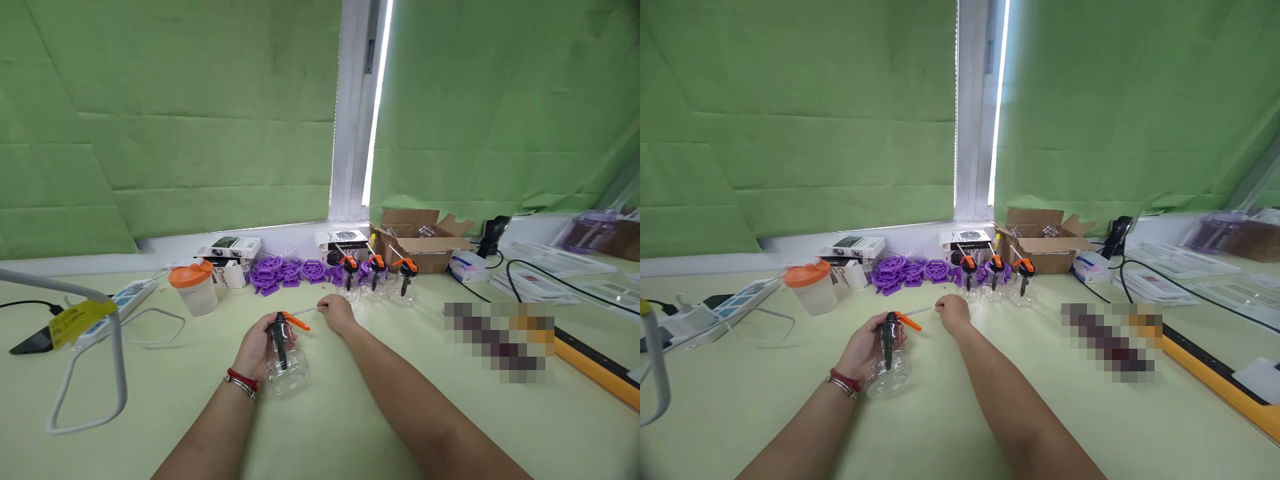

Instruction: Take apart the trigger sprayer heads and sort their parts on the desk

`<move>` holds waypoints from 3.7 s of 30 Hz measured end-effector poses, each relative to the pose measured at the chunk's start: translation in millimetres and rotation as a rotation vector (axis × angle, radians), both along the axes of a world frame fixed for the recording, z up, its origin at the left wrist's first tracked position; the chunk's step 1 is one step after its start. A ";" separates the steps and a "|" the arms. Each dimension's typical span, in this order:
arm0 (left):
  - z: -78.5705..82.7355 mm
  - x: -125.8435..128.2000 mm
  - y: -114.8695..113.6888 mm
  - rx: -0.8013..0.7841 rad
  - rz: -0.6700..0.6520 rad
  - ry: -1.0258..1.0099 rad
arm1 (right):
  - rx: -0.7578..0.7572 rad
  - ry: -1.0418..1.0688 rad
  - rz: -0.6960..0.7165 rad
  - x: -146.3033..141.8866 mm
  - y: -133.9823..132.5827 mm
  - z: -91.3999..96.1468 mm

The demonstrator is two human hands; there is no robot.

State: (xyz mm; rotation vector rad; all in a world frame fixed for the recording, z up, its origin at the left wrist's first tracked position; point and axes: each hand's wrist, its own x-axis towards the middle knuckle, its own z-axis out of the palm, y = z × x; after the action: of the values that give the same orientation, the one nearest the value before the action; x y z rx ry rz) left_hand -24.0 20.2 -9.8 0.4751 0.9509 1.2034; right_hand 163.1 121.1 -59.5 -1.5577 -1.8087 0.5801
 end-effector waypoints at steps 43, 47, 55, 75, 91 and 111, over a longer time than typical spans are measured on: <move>19.3 26.4 -20.9 0.354 0.039 0.754 | 0.075 0.211 0.259 20.9 -138.9 59.0; 20.5 24.0 -21.5 0.304 0.059 0.607 | 0.339 0.163 0.361 23.0 -137.5 63.4; 18.9 16.9 -19.1 0.360 0.114 0.601 | -0.307 0.661 0.362 29.7 -130.4 51.3; 12.8 18.8 -18.8 0.434 0.134 0.766 | -0.318 0.604 0.433 40.0 -124.4 54.6; 16.6 16.8 -17.4 0.279 -0.018 0.613 | 0.593 -0.089 0.709 44.6 -125.5 64.7; 7.0 4.9 -6.8 0.194 0.084 0.564 | 0.678 -0.168 0.581 49.5 -120.3 60.0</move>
State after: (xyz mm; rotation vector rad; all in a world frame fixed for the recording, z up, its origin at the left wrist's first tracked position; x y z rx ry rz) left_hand -19.1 13.4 -2.8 0.9703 1.3455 1.2694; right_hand 212.6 0.9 0.5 -0.6384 -2.2761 0.0476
